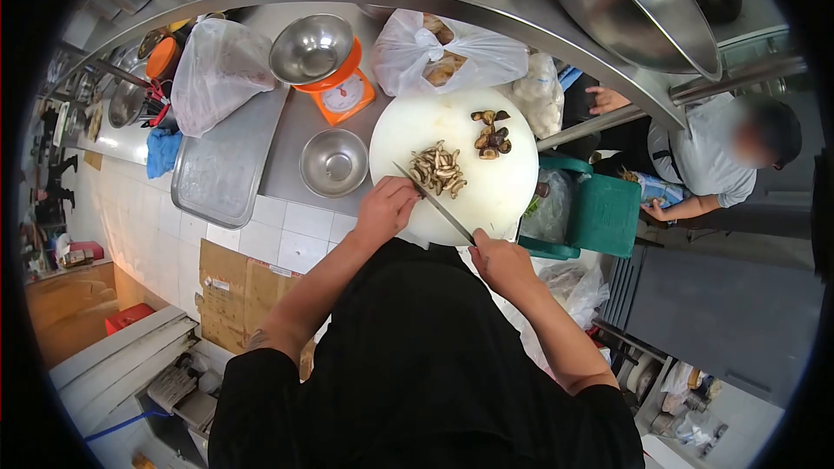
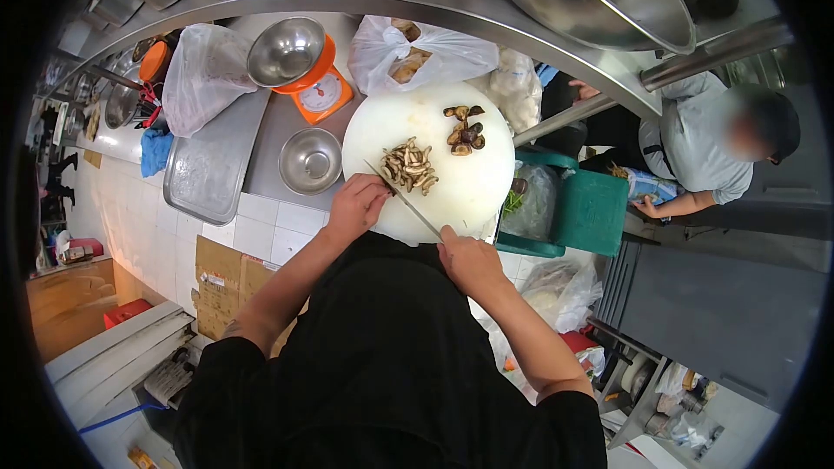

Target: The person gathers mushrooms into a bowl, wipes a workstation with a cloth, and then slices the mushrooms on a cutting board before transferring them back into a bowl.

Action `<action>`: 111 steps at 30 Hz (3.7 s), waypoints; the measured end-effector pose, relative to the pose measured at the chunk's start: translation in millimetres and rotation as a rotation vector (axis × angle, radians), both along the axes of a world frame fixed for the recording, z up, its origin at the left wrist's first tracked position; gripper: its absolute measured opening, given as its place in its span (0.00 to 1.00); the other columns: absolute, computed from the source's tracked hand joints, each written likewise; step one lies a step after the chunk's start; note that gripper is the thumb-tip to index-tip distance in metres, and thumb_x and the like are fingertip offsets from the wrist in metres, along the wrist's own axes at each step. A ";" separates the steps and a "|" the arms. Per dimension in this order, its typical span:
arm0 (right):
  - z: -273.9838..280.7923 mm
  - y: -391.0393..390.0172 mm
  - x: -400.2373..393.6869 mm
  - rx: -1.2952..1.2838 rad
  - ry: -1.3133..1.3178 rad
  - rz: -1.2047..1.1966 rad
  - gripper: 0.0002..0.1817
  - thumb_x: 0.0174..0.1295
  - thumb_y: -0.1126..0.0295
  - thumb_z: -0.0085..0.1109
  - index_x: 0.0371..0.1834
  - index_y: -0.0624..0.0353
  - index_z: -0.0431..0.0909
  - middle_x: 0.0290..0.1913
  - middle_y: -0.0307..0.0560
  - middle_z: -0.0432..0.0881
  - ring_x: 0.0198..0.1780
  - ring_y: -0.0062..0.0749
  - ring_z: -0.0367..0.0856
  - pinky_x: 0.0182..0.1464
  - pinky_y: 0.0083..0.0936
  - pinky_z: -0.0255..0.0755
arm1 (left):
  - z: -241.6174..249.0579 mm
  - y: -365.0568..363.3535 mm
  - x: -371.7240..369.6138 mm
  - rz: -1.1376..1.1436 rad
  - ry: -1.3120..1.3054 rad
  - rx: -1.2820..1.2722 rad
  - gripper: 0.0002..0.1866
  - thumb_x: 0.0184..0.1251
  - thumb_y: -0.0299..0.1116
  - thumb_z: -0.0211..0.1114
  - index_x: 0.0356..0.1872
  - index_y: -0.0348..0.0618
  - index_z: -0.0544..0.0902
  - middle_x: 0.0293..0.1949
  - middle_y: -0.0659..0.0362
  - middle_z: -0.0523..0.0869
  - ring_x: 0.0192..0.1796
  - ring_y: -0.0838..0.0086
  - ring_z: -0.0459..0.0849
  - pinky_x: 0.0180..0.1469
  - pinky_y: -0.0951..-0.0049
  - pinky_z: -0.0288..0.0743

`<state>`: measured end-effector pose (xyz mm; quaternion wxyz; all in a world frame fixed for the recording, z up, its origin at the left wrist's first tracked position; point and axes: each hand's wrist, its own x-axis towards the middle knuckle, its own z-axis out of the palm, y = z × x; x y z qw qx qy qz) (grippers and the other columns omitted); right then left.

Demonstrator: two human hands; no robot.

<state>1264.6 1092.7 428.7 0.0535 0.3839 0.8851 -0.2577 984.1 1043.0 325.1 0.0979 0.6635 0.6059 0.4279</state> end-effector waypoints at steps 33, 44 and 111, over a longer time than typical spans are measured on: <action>-7.3 16.0 -1.4 -0.076 0.008 0.033 0.12 0.80 0.63 0.62 0.49 0.60 0.74 0.32 0.64 0.89 0.37 0.68 0.91 0.42 0.63 0.83 | -0.9 1.1 -2.0 0.009 -0.036 0.031 0.05 0.64 0.23 0.80 0.37 0.40 0.90 0.43 0.57 0.91 0.46 0.58 0.90 0.49 0.61 0.86; -8.6 26.6 8.5 -0.180 0.136 -0.095 0.12 0.81 0.61 0.65 0.54 0.57 0.77 0.35 0.59 0.91 0.39 0.63 0.91 0.41 0.55 0.83 | 1.7 -2.2 -2.0 -0.037 -0.018 0.034 0.09 0.68 0.20 0.76 0.48 0.39 0.93 0.52 0.55 0.92 0.52 0.56 0.90 0.55 0.59 0.86; -9.9 0.9 5.6 -0.011 0.131 -0.064 0.09 0.80 0.66 0.60 0.50 0.59 0.74 0.35 0.60 0.91 0.38 0.63 0.91 0.42 0.58 0.84 | 18.4 4.1 -16.4 -0.047 0.118 -0.095 0.08 0.70 0.30 0.79 0.46 0.46 0.92 0.51 0.60 0.89 0.54 0.59 0.89 0.53 0.58 0.87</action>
